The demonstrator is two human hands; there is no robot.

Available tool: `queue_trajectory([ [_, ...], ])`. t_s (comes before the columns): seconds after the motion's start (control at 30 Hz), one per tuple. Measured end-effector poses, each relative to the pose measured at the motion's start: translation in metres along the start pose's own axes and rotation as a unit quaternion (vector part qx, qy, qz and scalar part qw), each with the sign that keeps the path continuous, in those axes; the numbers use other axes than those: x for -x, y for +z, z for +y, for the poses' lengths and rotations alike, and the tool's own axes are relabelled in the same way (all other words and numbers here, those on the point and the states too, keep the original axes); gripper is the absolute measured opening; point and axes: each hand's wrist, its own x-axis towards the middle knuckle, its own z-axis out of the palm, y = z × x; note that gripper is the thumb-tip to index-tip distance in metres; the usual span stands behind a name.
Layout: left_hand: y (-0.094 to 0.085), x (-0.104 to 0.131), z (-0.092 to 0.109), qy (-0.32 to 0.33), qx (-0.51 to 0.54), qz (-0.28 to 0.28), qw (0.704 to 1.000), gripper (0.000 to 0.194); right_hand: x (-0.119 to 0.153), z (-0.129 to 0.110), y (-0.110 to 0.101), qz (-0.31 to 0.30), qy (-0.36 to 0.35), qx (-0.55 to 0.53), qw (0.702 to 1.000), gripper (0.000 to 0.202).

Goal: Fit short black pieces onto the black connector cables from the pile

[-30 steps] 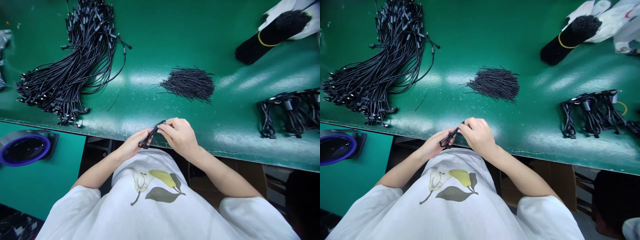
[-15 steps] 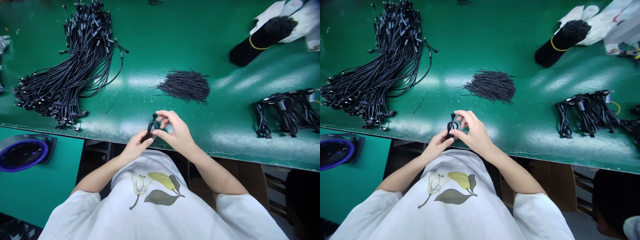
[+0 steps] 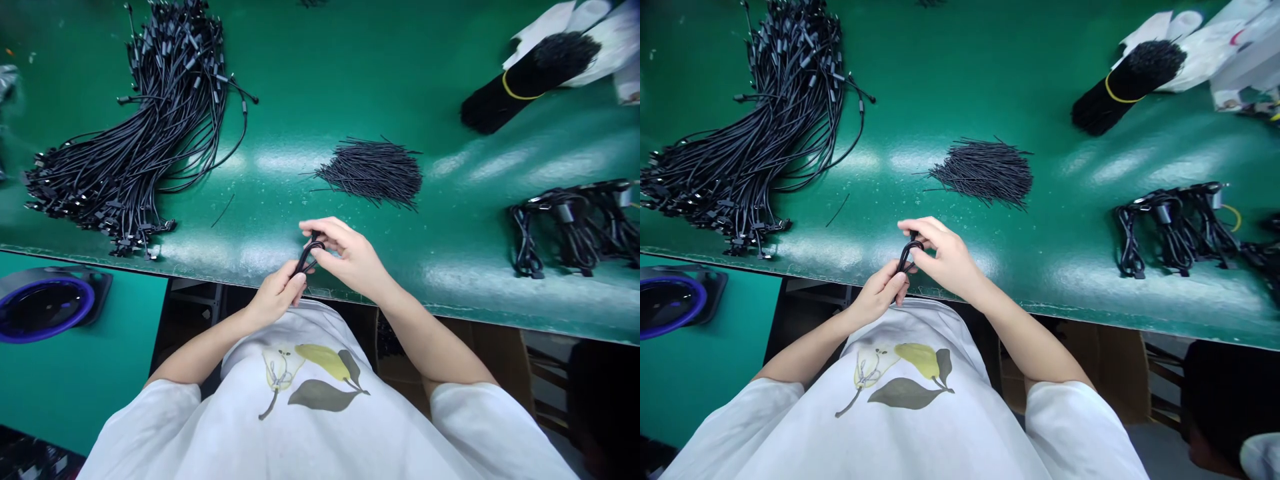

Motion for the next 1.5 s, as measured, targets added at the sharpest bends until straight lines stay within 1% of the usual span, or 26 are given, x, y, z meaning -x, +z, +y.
queue_trajectory([
  [0.07, -0.001, -0.001, -0.001, -0.013, 0.023, -0.001, 1.000, 0.039, -0.001, 0.001, -0.004, -0.003, -0.045, 0.067, 0.997, 0.028],
  [0.13, -0.002, -0.003, -0.002, -0.027, 0.064, -0.003, 0.998, 0.041, -0.001, 0.002, -0.005, 0.014, -0.097, 0.172, 0.980, 0.024],
  [0.2, -0.002, -0.004, -0.004, -0.032, 0.090, 0.005, 0.995, 0.042, 0.000, 0.004, -0.003, 0.020, -0.154, 0.285, 0.946, 0.017],
  [0.27, -0.002, -0.005, -0.005, -0.030, 0.088, 0.020, 0.995, 0.043, 0.002, 0.005, -0.001, 0.002, -0.198, 0.371, 0.907, 0.016],
  [0.37, -0.005, -0.005, -0.005, -0.023, 0.054, 0.030, 0.998, 0.044, 0.003, 0.003, -0.002, -0.026, -0.247, 0.441, 0.863, 0.023],
  [0.43, -0.007, -0.004, -0.004, -0.025, 0.046, 0.016, 0.998, 0.044, 0.003, 0.001, -0.005, -0.035, -0.274, 0.468, 0.840, 0.027],
  [0.5, -0.011, -0.003, -0.004, -0.034, 0.063, -0.015, 0.997, 0.045, 0.003, -0.003, -0.010, -0.063, -0.291, 0.487, 0.821, 0.031],
  [0.6, -0.016, -0.003, -0.006, -0.052, 0.099, -0.061, 0.992, 0.047, 0.002, -0.007, -0.015, -0.122, -0.306, 0.488, 0.808, 0.034],
  [0.67, -0.019, -0.002, -0.007, -0.061, 0.107, -0.074, 0.990, 0.048, 0.003, -0.009, -0.016, -0.148, -0.319, 0.490, 0.798, 0.033],
  [0.8, -0.021, -0.002, -0.008, -0.074, 0.092, -0.095, 0.988, 0.048, 0.005, -0.010, -0.015, -0.173, -0.339, 0.517, 0.767, 0.031],
  [0.93, -0.023, -0.001, -0.002, -0.064, 0.047, -0.114, 0.990, 0.048, 0.006, -0.009, -0.014, -0.195, -0.342, 0.520, 0.758, 0.029],
  [1.03, -0.023, -0.002, 0.006, -0.050, -0.020, -0.124, 0.991, 0.046, 0.008, -0.006, -0.013, -0.200, -0.342, 0.538, 0.744, 0.027],
  [1.1, -0.022, -0.003, 0.010, -0.055, -0.079, -0.116, 0.989, 0.045, 0.011, -0.002, -0.011, -0.204, -0.334, 0.550, 0.738, 0.024],
  [1.2, -0.018, -0.007, 0.010, -0.065, -0.159, -0.090, 0.981, 0.041, 0.013, 0.008, -0.006, -0.220, -0.315, 0.554, 0.738, 0.023],
  [1.27, -0.015, -0.010, 0.006, -0.059, -0.181, -0.071, 0.979, 0.039, 0.013, 0.013, -0.003, -0.221, -0.305, 0.554, 0.742, 0.022],
  [1.33, -0.013, -0.013, 0.001, -0.042, -0.188, -0.044, 0.980, 0.039, 0.011, 0.012, -0.002, -0.203, -0.282, 0.548, 0.761, 0.023],
  [1.37, -0.012, -0.013, -0.002, -0.026, -0.197, -0.023, 0.980, 0.039, 0.010, 0.010, -0.002, -0.186, -0.261, 0.538, 0.780, 0.023],
  [1.4, -0.012, -0.014, -0.003, -0.006, -0.217, 0.004, 0.976, 0.039, 0.008, 0.007, -0.002, -0.165, -0.232, 0.518, 0.807, 0.024],
  [1.43, -0.012, -0.013, -0.005, 0.019, -0.248, 0.034, 0.968, 0.039, 0.007, 0.002, -0.003, -0.145, -0.198, 0.484, 0.840, 0.024],
  [1.5, -0.012, -0.012, -0.006, 0.073, -0.322, 0.092, 0.939, 0.040, 0.004, -0.007, -0.004, -0.115, -0.128, 0.378, 0.910, 0.026],
])
